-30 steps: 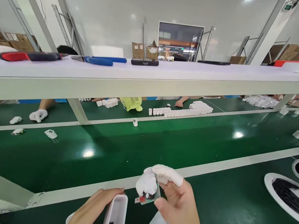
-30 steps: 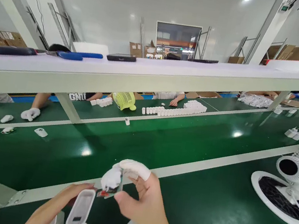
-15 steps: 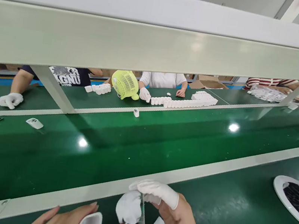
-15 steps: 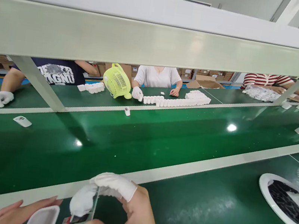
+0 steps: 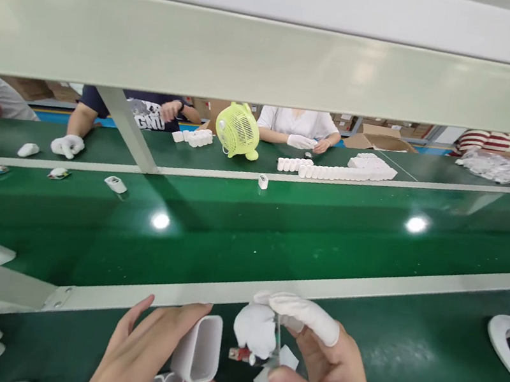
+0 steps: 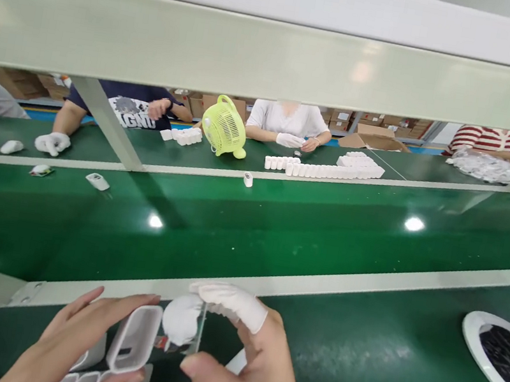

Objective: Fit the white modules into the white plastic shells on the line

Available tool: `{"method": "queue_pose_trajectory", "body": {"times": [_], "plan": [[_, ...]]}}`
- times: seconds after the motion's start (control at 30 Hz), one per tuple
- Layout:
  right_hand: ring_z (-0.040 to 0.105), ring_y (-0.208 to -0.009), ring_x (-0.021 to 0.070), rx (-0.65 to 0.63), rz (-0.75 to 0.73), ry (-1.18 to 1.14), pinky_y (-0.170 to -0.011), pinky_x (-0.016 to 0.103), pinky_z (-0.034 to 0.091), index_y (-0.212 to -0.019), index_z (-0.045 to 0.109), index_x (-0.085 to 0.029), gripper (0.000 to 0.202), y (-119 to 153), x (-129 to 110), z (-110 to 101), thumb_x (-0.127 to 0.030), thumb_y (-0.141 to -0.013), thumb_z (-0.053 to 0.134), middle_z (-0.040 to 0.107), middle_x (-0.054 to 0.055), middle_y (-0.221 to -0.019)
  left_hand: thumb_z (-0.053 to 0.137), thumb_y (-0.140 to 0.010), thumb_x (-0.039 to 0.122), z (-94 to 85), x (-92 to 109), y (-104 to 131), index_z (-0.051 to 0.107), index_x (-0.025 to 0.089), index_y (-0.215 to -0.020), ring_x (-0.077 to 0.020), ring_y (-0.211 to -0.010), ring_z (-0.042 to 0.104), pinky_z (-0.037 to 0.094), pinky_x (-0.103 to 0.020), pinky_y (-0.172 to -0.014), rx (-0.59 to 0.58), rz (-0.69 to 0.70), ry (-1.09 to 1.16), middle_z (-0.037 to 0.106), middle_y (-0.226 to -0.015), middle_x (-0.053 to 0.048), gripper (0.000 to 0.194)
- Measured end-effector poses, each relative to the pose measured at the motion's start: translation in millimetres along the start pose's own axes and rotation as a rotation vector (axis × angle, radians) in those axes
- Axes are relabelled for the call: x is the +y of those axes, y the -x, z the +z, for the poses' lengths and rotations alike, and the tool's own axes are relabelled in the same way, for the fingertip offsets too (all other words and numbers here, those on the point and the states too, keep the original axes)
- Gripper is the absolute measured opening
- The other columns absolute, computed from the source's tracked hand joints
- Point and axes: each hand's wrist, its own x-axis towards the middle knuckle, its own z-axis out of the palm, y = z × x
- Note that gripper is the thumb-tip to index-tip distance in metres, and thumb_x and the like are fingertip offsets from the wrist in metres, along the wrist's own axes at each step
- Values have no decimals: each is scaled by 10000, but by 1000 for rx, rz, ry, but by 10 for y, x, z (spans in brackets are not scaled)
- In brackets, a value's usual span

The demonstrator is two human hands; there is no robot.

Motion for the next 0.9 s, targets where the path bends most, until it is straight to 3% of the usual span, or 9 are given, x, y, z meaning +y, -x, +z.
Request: {"method": "queue_pose_trajectory", "body": {"times": [0.27,0.5,0.6,0.7,0.9], "plan": [[649,-1091,263,1,-163,131,-897,330,569,-1233,611,-349,424,-67,-10,-67,-220,-840,706,677,55,-1184,621,-860,389,-97,261,-143,486,321,-1297,-253,-953,676,374,-567,-1090,121,-91,84,689,-1114,-40,463],[660,-1061,291,-30,-191,164,-864,339,593,-1183,649,-332,381,-27,-4,94,-335,-814,740,689,65,-1160,669,-847,394,-150,279,-133,460,278,-1324,-245,-1013,656,461,-471,-1025,121,-37,82,675,-1169,-41,533],[672,-1040,282,-76,-216,217,-862,333,596,-1188,649,-338,388,-42,-18,166,-309,-812,743,697,57,-1142,657,-859,402,-173,304,-147,464,267,-1320,-244,-1035,644,471,-427,-1003,132,-9,112,674,-1177,-45,517],[651,-1083,291,-117,-222,234,-873,352,595,-1221,627,-336,423,-26,16,158,-282,-817,739,686,56,-1164,630,-882,382,-189,335,-174,462,257,-1321,-243,-1051,628,467,-403,-984,146,6,144,667,-1188,-52,487],[649,-1084,303,-30,-287,381,-896,385,582,-1265,597,-337,527,86,171,62,-230,-780,771,670,48,-1195,614,-898,322,-194,367,-200,496,228,-1276,-235,-1066,593,462,-372,-938,144,3,190,656,-1188,-60,407]]}}
